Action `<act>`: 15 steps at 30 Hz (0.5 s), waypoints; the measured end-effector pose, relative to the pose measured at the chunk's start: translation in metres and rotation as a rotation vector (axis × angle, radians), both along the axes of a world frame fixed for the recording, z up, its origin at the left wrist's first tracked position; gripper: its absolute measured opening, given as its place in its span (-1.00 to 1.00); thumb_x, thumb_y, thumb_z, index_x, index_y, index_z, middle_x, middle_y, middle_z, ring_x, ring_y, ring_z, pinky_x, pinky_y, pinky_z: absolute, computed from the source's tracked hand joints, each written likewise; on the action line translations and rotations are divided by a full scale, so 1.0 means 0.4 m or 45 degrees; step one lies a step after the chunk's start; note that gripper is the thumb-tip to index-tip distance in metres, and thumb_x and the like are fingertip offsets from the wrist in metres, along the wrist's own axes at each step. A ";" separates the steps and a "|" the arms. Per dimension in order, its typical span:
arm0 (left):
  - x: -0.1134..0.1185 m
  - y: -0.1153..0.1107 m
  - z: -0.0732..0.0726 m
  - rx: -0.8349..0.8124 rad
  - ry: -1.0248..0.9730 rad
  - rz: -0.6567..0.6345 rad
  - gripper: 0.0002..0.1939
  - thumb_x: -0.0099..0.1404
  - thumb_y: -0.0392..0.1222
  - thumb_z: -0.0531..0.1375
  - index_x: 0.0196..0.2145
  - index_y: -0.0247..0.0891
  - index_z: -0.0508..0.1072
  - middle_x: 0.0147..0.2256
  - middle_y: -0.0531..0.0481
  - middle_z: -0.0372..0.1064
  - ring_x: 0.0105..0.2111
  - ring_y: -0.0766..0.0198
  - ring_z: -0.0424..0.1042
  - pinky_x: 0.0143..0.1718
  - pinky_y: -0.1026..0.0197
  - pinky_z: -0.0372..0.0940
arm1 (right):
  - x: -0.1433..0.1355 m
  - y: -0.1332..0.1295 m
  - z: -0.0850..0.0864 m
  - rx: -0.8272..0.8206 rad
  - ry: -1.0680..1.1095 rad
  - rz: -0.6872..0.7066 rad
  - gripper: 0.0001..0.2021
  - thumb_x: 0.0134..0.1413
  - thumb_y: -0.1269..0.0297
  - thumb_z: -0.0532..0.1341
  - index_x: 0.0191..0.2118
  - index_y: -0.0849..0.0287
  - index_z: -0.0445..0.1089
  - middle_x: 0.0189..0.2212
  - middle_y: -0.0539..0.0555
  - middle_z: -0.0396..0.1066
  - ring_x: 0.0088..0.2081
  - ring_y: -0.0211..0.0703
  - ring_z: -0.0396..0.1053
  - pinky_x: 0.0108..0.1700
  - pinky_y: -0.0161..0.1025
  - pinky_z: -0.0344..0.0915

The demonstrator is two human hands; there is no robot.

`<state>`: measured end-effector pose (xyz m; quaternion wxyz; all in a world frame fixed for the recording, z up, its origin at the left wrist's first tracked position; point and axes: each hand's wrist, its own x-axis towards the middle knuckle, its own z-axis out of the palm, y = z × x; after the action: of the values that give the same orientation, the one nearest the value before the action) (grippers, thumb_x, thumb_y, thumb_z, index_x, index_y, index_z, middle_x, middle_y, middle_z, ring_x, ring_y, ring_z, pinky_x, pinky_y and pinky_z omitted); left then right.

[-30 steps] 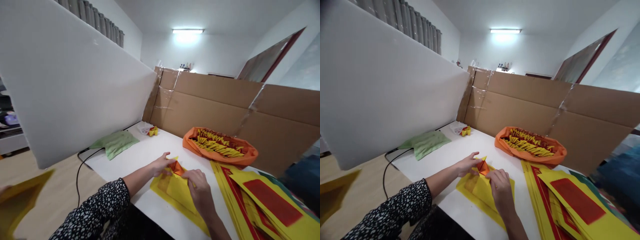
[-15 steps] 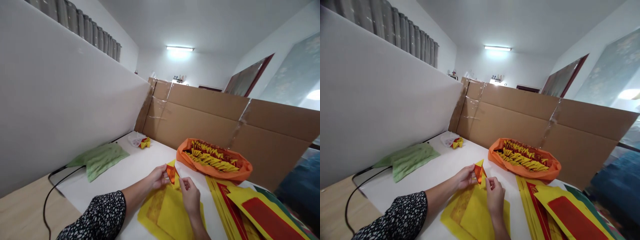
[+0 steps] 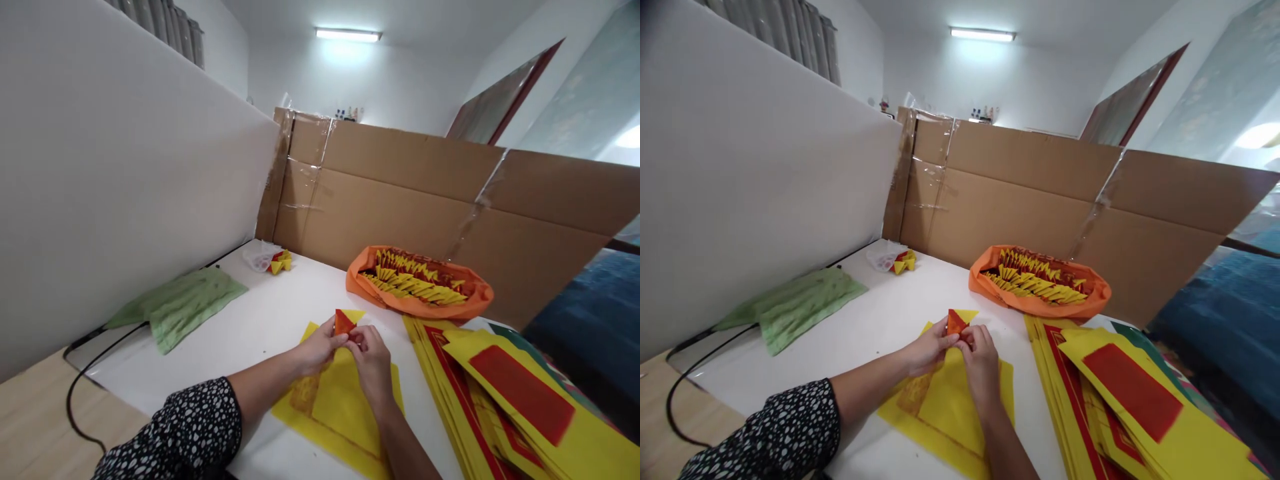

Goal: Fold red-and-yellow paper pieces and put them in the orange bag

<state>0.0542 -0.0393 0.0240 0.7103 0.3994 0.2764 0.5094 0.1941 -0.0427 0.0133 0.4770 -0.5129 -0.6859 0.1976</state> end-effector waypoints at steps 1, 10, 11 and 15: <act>-0.009 0.003 0.003 0.097 0.097 0.019 -0.65 0.16 -0.17 0.32 -0.09 -0.25 0.41 -0.17 -0.11 0.46 -0.15 0.11 0.43 -0.08 0.13 0.24 | 0.006 0.001 0.002 -0.041 0.114 -0.032 -0.76 0.12 0.02 0.19 -0.33 0.10 0.33 -0.40 -0.01 0.34 -0.39 -0.14 0.31 -0.32 -0.22 0.23; -0.047 0.015 0.025 0.885 0.864 0.284 -0.48 0.09 -0.42 0.22 0.02 -0.08 0.48 0.26 -0.04 0.14 0.34 -0.05 -0.15 0.31 -0.14 -0.46 | 0.015 -0.010 0.025 -0.408 0.562 0.266 -0.52 -0.04 0.07 0.33 0.01 0.07 0.29 -0.15 0.11 0.43 -0.18 -0.02 0.45 -0.26 -0.15 0.43; -0.043 0.014 0.026 0.784 0.767 0.354 -0.40 0.07 -0.43 0.22 0.09 -0.09 0.41 0.30 -0.05 0.05 0.34 -0.05 -0.15 0.31 -0.13 -0.35 | 0.013 -0.013 0.025 -0.378 0.528 0.243 -0.53 -0.04 0.13 0.33 0.01 0.07 0.30 -0.16 0.10 0.45 -0.17 -0.02 0.45 -0.21 -0.14 0.42; -0.039 0.023 0.024 0.129 0.191 0.295 -0.35 0.19 -0.32 0.18 0.22 -0.11 0.18 0.15 -0.21 0.25 0.07 0.01 0.35 0.07 -0.06 0.27 | 0.014 -0.016 0.017 -0.274 0.393 0.245 -0.63 0.00 0.24 0.26 -0.01 0.08 0.36 -0.10 0.10 0.47 -0.09 0.00 0.43 -0.06 -0.10 0.35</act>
<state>0.0386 -0.0301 0.0336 0.6031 0.4371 0.3468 0.5700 0.1997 -0.0492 0.0203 0.4977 -0.4566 -0.6253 0.3908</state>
